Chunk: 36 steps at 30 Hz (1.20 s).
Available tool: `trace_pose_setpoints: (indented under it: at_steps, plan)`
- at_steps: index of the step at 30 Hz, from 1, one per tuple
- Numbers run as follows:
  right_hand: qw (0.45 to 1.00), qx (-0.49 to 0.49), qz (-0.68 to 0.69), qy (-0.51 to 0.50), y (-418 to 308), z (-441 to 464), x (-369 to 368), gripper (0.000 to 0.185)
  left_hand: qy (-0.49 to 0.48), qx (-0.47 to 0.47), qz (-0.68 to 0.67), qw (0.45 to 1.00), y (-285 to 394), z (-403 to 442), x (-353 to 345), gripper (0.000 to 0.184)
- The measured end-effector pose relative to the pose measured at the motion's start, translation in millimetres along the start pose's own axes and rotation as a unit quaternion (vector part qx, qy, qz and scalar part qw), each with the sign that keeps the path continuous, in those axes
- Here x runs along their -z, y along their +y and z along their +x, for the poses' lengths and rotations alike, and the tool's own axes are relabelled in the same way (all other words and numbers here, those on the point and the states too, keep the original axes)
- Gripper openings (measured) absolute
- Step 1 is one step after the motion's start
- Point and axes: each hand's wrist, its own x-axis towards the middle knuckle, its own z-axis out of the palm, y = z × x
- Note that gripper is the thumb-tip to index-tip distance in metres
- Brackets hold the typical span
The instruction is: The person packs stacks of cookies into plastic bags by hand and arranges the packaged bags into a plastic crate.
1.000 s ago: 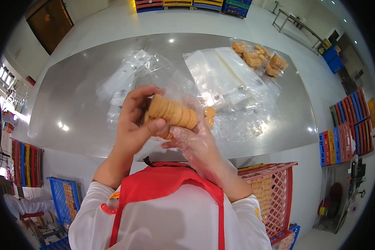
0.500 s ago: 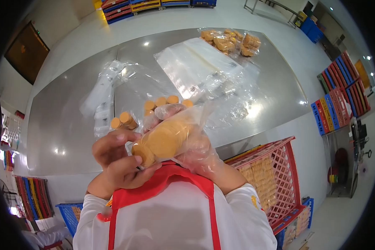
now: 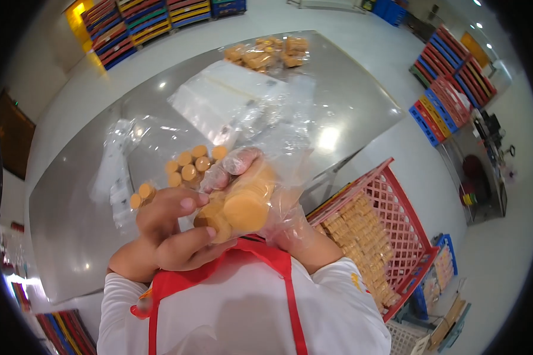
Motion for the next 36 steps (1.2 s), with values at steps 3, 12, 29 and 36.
trace_pose_setpoints:
  at_steps: [3, 12, 29, 36]
  plan:
    - [0.996, 0.065, -0.034, -0.052, -13, -10, 12, 0.057, -0.016, -0.029, -0.041, 0.999, -4, 19, -11, 0.050]
    - [0.975, 0.174, -0.118, -0.079, -49, -57, 11, 0.062, -0.020, -0.122, -0.164, 0.979, 1, 51, -47, 0.044]
    - [0.968, 0.226, -0.097, 0.053, -53, -98, -14, 0.039, -0.029, -0.086, -0.242, 0.966, 20, 60, -75, 0.050]
    - [0.973, 0.205, -0.096, 0.046, -49, -96, -10, 0.042, -0.042, -0.075, -0.226, 0.970, 17, 59, -67, 0.049]
